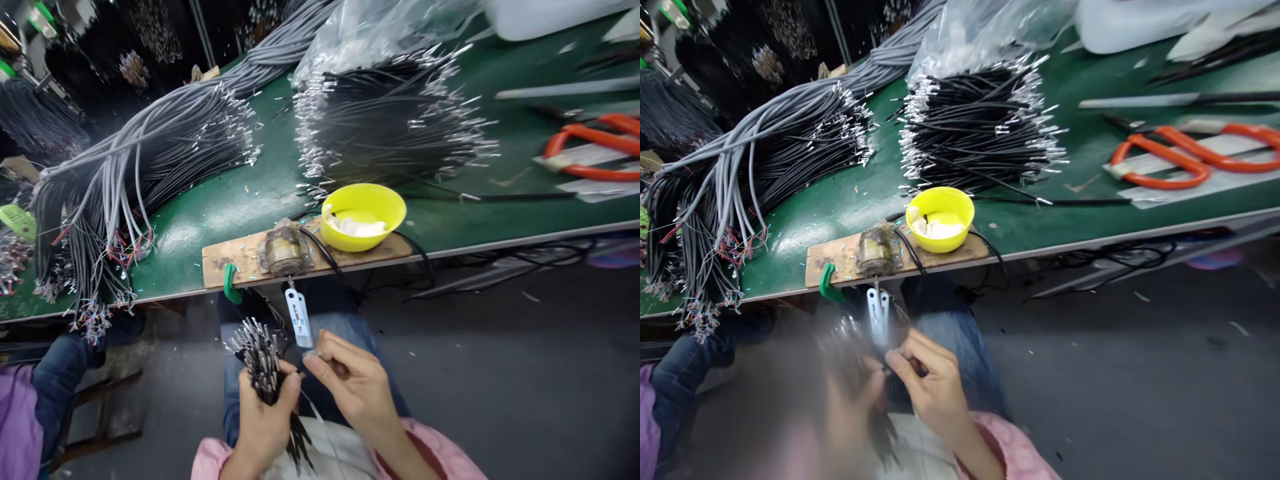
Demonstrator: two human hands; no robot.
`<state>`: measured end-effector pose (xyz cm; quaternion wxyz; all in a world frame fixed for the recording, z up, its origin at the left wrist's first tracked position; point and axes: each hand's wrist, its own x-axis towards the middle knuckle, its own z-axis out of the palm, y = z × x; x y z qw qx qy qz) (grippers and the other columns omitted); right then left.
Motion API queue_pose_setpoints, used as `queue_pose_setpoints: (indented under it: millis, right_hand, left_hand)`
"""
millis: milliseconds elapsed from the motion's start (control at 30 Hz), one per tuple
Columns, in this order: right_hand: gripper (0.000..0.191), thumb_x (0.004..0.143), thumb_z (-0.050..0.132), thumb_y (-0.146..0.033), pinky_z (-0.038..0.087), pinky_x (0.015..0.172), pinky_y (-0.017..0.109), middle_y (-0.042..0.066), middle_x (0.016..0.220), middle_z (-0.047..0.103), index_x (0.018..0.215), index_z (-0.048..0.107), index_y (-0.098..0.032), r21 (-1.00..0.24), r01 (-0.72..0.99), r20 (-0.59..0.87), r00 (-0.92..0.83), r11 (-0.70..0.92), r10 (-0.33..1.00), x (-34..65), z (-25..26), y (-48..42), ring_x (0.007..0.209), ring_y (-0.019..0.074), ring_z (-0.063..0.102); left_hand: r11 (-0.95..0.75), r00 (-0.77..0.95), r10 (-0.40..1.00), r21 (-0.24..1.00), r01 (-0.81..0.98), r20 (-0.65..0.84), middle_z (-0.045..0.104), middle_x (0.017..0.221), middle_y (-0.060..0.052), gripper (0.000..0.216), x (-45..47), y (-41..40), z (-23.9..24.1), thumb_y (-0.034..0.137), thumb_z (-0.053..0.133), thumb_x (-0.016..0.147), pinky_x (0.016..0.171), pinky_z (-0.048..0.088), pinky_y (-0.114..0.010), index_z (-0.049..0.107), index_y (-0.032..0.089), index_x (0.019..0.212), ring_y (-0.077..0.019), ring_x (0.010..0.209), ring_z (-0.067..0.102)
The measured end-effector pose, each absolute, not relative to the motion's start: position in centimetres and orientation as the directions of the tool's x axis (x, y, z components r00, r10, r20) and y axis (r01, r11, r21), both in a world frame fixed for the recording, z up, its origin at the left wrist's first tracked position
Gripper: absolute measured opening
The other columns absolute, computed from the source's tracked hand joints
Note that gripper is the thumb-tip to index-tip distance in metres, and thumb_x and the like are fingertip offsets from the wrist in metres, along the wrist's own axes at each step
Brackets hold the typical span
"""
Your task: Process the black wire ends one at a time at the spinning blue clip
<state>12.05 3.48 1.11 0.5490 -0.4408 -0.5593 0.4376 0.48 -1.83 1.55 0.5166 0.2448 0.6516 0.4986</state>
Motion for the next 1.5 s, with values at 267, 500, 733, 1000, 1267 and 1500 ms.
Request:
queue_pose_setpoints:
  millis: [267,500,733,1000,1267,1500]
  right_hand:
    - [0.030,0.085,0.052,-0.027,0.040,0.054,0.029,0.003,0.056,0.055,0.057,0.060,-0.019,-0.962,-0.153,0.245,-0.112,0.227,0.963,11.7,0.9,3.4,0.056,0.0173,0.051]
    - [0.033,0.079,0.058,-0.046,0.041,0.050,0.027,0.002,0.061,0.053,0.065,0.064,-0.018,-0.939,-0.343,0.048,-0.183,-0.018,0.982,12.0,-0.2,4.0,0.054,0.0157,0.049]
    - [0.029,0.082,0.058,-0.037,0.040,0.047,0.025,-0.001,0.057,0.048,0.059,0.052,-0.019,-0.957,-0.281,0.116,-0.130,0.076,0.985,11.5,0.8,4.0,0.052,0.0142,0.048]
    - [0.021,0.076,0.051,0.000,0.046,0.056,0.029,0.003,0.065,0.057,0.075,0.058,-0.020,-0.708,0.274,0.684,0.037,0.651,0.728,11.3,1.2,3.8,0.060,0.0165,0.052]
    - [0.020,0.075,0.057,-0.002,0.047,0.054,0.030,0.001,0.062,0.060,0.079,0.056,-0.022,-0.725,0.158,0.666,-0.088,0.670,0.741,12.8,1.7,2.8,0.053,0.0152,0.052]
    - [0.011,0.083,0.057,-0.026,0.044,0.051,0.025,0.002,0.065,0.058,0.075,0.062,-0.020,-0.942,0.026,0.334,-0.054,0.336,0.941,12.4,1.1,3.4,0.056,0.0155,0.053]
  left_hand:
    - [0.382,-0.230,0.863,0.879,-0.285,-0.449,0.044,0.041,0.005,0.038,0.7,-0.8,1.5,0.051,0.072,0.062,0.038,0.038,-0.023,0.060,0.015,0.061,-0.0068,0.034,0.039]
    - [0.392,-0.154,0.874,0.856,-0.337,-0.461,0.057,0.055,0.000,0.041,0.6,-0.4,1.1,0.052,0.072,0.061,0.035,0.033,-0.019,0.053,0.015,0.063,-0.0023,0.034,0.035]
    - [0.335,-0.212,0.896,0.906,-0.257,-0.391,0.049,0.043,0.003,0.038,0.5,-0.9,1.0,0.048,0.073,0.062,0.039,0.042,-0.023,0.056,0.015,0.056,-0.0067,0.035,0.042]
    - [0.275,-0.458,0.839,0.955,-0.109,-0.294,0.070,0.072,-0.005,0.027,0.9,-1.6,1.1,0.035,0.076,0.061,0.069,0.054,-0.031,0.062,0.016,0.073,-0.0198,0.068,0.066]
    - [0.269,-0.503,0.829,0.963,-0.025,-0.245,0.071,0.071,-0.005,0.022,0.5,-1.1,1.4,0.031,0.076,0.061,0.069,0.055,-0.031,0.065,0.015,0.073,-0.0208,0.068,0.067]
    - [0.249,-0.414,0.880,0.969,-0.013,-0.232,0.068,0.070,-0.005,0.023,0.2,-1.1,1.9,0.036,0.077,0.059,0.071,0.053,-0.032,0.067,0.016,0.065,-0.0204,0.069,0.065]
